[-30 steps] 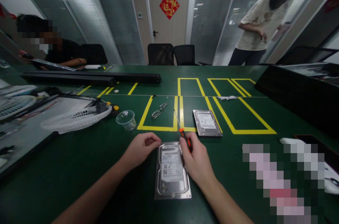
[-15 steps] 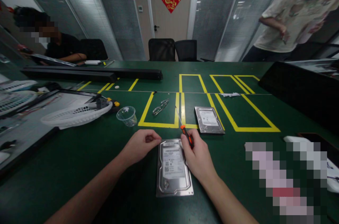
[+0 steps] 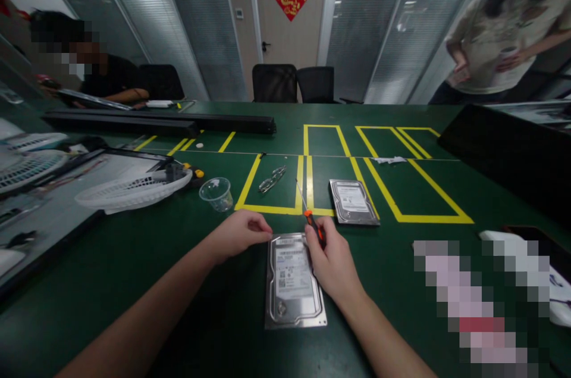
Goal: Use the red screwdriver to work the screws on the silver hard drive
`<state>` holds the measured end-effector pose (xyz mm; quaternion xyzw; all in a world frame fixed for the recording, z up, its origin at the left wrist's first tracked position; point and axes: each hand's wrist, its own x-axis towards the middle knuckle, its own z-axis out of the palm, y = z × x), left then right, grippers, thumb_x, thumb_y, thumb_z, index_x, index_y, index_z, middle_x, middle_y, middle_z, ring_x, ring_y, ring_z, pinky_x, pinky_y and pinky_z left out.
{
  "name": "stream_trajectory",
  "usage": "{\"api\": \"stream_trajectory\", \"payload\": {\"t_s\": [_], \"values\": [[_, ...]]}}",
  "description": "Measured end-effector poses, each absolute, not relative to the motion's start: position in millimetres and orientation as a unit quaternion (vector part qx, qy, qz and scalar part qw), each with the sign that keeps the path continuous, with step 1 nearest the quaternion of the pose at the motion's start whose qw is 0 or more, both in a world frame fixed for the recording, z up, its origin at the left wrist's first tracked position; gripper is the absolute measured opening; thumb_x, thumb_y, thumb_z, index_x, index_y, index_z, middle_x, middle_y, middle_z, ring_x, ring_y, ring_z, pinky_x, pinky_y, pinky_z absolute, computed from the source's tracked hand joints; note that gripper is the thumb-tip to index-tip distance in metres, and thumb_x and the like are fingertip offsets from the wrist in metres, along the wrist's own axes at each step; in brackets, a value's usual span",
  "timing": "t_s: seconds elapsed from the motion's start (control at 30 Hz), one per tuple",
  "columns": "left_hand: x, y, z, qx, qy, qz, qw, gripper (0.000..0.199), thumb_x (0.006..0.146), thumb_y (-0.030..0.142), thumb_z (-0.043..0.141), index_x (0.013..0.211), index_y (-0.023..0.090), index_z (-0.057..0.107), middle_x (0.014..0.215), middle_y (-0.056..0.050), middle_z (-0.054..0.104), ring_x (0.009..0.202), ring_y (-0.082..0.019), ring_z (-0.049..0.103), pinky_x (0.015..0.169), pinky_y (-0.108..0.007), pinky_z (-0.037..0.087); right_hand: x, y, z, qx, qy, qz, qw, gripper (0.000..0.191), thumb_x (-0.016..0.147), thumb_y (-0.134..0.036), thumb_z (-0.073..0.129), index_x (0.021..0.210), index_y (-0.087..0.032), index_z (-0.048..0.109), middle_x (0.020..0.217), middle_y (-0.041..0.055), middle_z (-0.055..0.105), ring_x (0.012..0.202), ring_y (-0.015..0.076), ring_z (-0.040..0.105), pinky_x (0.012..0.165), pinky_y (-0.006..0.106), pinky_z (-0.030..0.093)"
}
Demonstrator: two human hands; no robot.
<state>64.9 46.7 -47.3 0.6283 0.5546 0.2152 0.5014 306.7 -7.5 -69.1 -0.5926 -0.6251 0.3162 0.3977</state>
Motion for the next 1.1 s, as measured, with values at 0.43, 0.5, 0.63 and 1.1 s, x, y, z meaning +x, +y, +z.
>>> {"api": "stream_trajectory", "payload": {"t_s": [0.43,0.5,0.63,1.1], "values": [[71.8,49.8,-28.6,0.566,0.559,0.179,0.578,0.008,0.071,0.010,0.073,0.074,0.017,0.069,0.067,-0.001,0.072,0.064,-0.015,0.065,0.057,-0.025,0.044,306.7,-8.1,-67.4,-0.593,-0.631,0.319,0.386,0.033,0.106,-0.057,0.051,0.097,-0.025,0.054,0.082,-0.0021,0.061,0.075,0.0189,0.056,0.073,0.033,0.041],[73.5,50.0,-27.1,0.556,0.560,0.178,0.588,0.010,0.071,0.008,0.073,0.073,0.017,0.068,0.067,-0.001,0.072,0.064,-0.015,0.067,0.059,-0.025,0.047,306.5,-8.1,-67.1,-0.593,-0.633,0.318,0.384,0.033,0.105,-0.057,0.051,0.096,-0.025,0.053,0.082,-0.0019,0.061,0.075,0.0191,0.057,0.073,0.033,0.041],[73.6,51.3,-26.6,0.528,0.558,0.179,0.614,0.011,0.072,0.006,0.074,0.073,0.016,0.067,0.068,-0.001,0.073,0.062,-0.013,0.066,0.064,-0.026,0.050,306.6,-7.9,-66.9,-0.593,-0.635,0.315,0.382,0.032,0.106,-0.056,0.051,0.096,-0.025,0.054,0.082,-0.0022,0.061,0.074,0.0188,0.056,0.073,0.032,0.041],[63.0,57.4,-38.6,0.538,0.534,0.180,0.627,0.014,0.071,0.016,0.081,0.080,0.015,0.071,0.075,-0.003,0.076,0.066,-0.014,0.067,0.067,-0.028,0.052,306.8,-5.4,-66.8,-0.599,-0.637,0.310,0.373,0.030,0.106,-0.054,0.051,0.096,-0.026,0.052,0.083,-0.0029,0.059,0.075,0.0186,0.057,0.072,0.032,0.041]]}}
